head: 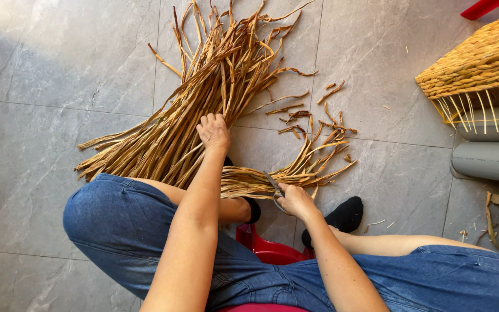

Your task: The person sits on a low stool on the floor and trims the root ends off a large bundle of dried plant fibers using scissors, cutting piece by piece and letting trimmed-off ends fall aside while working through the bundle.

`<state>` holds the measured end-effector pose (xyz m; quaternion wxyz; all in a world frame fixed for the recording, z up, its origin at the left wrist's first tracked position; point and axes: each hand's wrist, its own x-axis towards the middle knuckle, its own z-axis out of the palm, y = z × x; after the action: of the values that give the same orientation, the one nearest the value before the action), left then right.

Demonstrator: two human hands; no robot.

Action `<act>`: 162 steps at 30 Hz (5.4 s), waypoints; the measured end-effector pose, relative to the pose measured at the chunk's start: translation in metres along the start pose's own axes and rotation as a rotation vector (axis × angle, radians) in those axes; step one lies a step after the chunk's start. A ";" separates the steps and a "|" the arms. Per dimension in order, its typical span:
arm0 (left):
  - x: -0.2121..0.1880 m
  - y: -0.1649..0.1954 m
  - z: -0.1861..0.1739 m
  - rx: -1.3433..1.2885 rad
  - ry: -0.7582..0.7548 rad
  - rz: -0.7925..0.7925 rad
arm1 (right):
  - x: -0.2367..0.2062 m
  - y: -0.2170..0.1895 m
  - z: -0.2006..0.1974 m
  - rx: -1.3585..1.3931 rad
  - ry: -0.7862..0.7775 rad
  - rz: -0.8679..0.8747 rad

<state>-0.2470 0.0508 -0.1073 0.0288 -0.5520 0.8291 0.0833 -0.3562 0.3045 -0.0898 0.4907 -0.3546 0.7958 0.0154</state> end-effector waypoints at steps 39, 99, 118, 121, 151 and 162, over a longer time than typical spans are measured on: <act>-0.045 0.022 -0.056 -1.677 -0.945 -0.050 | -0.024 0.000 -0.044 0.238 0.314 -0.039; -0.052 0.027 -0.048 -1.878 -0.802 -0.106 | -0.057 -0.008 -0.047 0.312 0.454 -0.238; -0.051 0.029 -0.043 -1.915 -0.829 -0.109 | -0.049 0.000 -0.037 0.453 0.384 -0.242; -0.052 0.029 -0.045 -1.927 -0.826 -0.130 | -0.049 0.001 -0.037 0.559 0.318 -0.214; -0.055 0.035 -0.043 -1.738 -0.970 0.011 | -0.032 0.040 -0.056 1.023 0.625 -0.282; -0.056 0.034 -0.042 -1.600 -1.033 0.039 | -0.038 0.036 -0.063 1.131 0.525 -0.277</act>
<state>-0.2552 0.1073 -0.0543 0.0039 -0.2892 0.4203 0.8601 -0.4152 0.3290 -0.0391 0.3881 -0.1323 0.7214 -0.5582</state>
